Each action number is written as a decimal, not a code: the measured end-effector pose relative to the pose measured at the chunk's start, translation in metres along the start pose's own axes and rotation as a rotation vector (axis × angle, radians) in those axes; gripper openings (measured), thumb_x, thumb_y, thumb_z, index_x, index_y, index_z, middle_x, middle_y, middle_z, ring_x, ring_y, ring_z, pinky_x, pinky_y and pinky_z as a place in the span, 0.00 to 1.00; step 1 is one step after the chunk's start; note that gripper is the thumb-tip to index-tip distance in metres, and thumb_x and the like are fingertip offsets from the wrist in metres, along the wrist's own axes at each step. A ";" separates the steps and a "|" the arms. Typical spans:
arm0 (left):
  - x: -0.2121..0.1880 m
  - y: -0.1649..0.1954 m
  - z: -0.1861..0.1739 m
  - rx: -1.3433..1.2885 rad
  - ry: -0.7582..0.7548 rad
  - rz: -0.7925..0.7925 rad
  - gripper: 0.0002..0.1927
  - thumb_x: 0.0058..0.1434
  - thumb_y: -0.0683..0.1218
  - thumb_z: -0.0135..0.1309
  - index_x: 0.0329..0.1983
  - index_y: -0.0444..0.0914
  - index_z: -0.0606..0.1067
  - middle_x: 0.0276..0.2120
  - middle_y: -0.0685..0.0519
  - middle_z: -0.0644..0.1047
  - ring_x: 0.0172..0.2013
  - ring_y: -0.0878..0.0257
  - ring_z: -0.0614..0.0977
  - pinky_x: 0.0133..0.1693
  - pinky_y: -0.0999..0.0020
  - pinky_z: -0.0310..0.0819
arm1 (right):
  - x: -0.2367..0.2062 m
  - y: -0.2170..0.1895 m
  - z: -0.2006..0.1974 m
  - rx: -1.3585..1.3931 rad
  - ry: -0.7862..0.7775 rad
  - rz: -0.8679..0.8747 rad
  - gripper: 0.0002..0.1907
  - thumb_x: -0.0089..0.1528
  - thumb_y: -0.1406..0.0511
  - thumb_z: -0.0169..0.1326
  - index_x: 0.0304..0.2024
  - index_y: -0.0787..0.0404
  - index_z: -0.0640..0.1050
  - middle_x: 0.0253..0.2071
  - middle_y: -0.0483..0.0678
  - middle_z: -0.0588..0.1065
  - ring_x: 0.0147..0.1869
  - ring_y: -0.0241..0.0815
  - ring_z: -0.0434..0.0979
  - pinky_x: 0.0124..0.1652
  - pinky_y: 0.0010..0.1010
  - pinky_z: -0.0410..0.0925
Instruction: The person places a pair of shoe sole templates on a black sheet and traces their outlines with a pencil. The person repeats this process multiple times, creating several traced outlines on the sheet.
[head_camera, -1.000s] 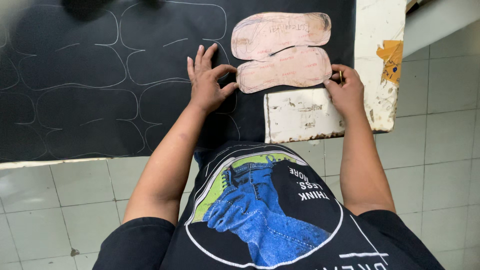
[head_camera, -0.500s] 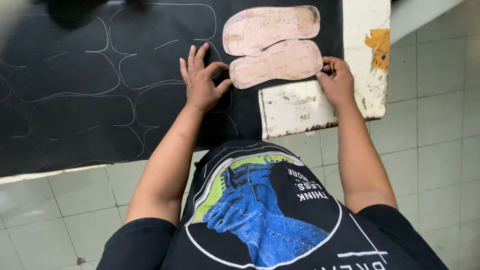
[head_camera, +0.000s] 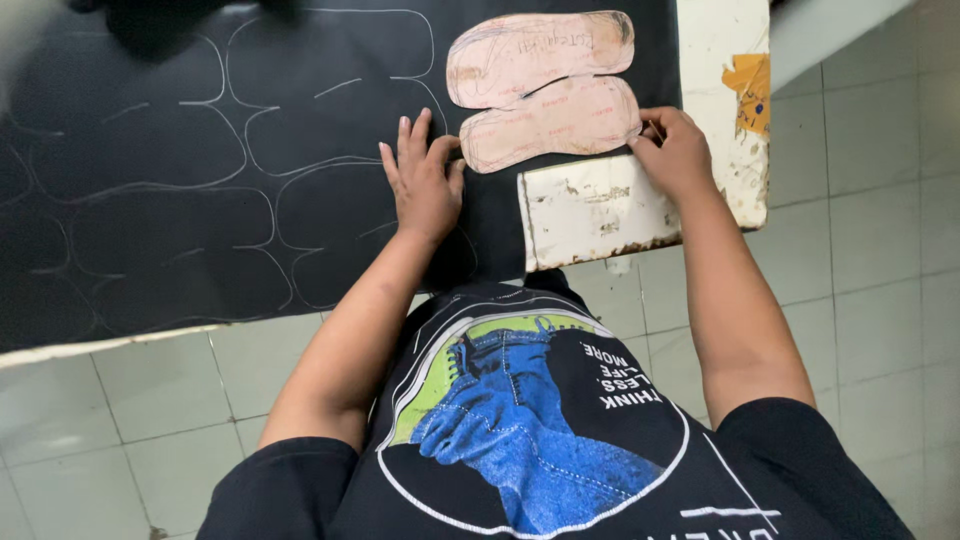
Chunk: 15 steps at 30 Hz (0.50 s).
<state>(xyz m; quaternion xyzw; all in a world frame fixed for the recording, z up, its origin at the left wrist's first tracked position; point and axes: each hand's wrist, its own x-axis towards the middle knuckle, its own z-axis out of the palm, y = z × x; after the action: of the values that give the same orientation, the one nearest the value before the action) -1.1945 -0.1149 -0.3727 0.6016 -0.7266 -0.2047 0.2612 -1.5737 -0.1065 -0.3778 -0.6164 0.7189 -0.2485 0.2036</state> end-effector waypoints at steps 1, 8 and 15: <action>0.002 0.000 0.000 0.016 0.002 -0.008 0.13 0.63 0.47 0.61 0.51 0.46 0.77 0.73 0.47 0.61 0.74 0.42 0.53 0.70 0.32 0.33 | 0.005 -0.002 -0.002 -0.062 -0.024 0.012 0.17 0.62 0.62 0.65 0.51 0.61 0.81 0.40 0.49 0.77 0.41 0.43 0.77 0.43 0.35 0.70; 0.006 0.006 0.003 0.016 0.087 -0.093 0.16 0.61 0.48 0.63 0.52 0.44 0.76 0.71 0.48 0.62 0.74 0.42 0.53 0.70 0.34 0.33 | 0.019 -0.014 -0.008 0.111 -0.073 0.046 0.16 0.62 0.59 0.64 0.48 0.59 0.81 0.34 0.45 0.77 0.35 0.36 0.76 0.38 0.29 0.69; 0.003 -0.012 0.000 -0.042 0.131 -0.078 0.30 0.55 0.50 0.69 0.56 0.38 0.69 0.71 0.43 0.61 0.74 0.41 0.52 0.71 0.38 0.33 | 0.025 -0.011 -0.004 0.155 -0.098 -0.041 0.18 0.61 0.61 0.65 0.52 0.60 0.80 0.34 0.43 0.76 0.32 0.33 0.72 0.36 0.26 0.68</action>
<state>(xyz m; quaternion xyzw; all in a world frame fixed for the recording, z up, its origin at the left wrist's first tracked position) -1.1858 -0.1206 -0.3798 0.6361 -0.6794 -0.1899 0.3127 -1.5715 -0.1319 -0.3679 -0.6247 0.6741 -0.2770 0.2803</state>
